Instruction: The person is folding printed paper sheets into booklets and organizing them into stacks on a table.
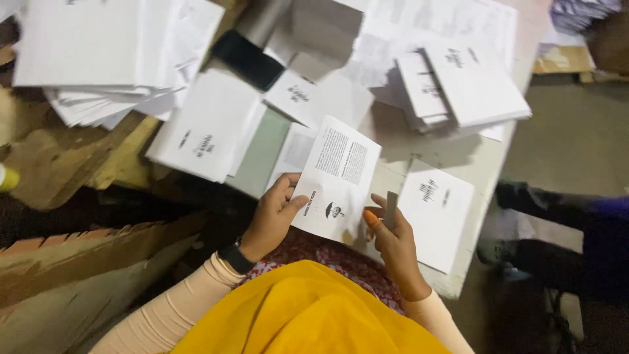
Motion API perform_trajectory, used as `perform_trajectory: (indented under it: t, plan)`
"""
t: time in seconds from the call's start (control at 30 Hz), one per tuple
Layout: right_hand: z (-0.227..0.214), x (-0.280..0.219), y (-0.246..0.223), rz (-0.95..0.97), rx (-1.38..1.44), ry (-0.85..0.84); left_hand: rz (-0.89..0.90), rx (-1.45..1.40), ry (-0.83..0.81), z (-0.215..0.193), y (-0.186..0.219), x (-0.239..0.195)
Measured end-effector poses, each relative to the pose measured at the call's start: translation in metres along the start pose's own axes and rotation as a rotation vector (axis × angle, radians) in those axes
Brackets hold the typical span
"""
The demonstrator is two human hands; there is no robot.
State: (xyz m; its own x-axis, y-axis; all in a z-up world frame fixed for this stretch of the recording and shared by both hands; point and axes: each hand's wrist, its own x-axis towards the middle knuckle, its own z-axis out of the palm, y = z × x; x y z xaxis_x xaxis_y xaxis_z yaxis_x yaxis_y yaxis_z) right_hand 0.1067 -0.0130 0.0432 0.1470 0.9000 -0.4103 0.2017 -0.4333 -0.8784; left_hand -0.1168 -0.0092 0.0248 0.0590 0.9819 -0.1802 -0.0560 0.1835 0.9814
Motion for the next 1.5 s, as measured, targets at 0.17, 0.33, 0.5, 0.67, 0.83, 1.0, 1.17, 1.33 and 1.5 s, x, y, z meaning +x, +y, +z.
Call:
perform_trajectory:
  t: [0.17,0.33,0.5,0.67,0.83,1.0,1.17,1.33,1.5]
  plan:
    - [-0.038,0.001,0.027,0.017,0.232,0.099,0.066,0.015,-0.085,0.038,0.0,0.007]
    - [-0.071,-0.009,0.022,-0.103,0.17,0.171,0.539,0.683,-0.255,0.08,-0.02,0.016]
    - [-0.076,-0.014,0.023,-0.035,0.236,0.204,0.806,1.046,-0.461,0.108,-0.066,0.013]
    - [-0.078,-0.015,0.025,-0.048,0.168,0.199,0.91,1.172,-0.414,0.108,-0.085,0.017]
    - [-0.083,-0.006,0.037,-0.077,0.117,0.175,0.944,1.155,-0.389,0.103,-0.073,0.018]
    - [-0.091,-0.002,0.059,-0.027,0.06,0.269,1.057,1.178,-0.277,0.102,-0.055,0.012]
    - [-0.105,-0.006,0.057,-0.377,-0.342,0.431,0.734,0.81,-0.193,0.098,-0.063,0.009]
    - [-0.049,-0.032,0.002,-0.247,0.057,0.234,0.475,0.472,-0.092,0.095,-0.054,0.008]
    - [-0.031,-0.026,0.01,-0.582,-0.848,-0.236,0.141,0.426,0.099,0.082,-0.099,0.008]
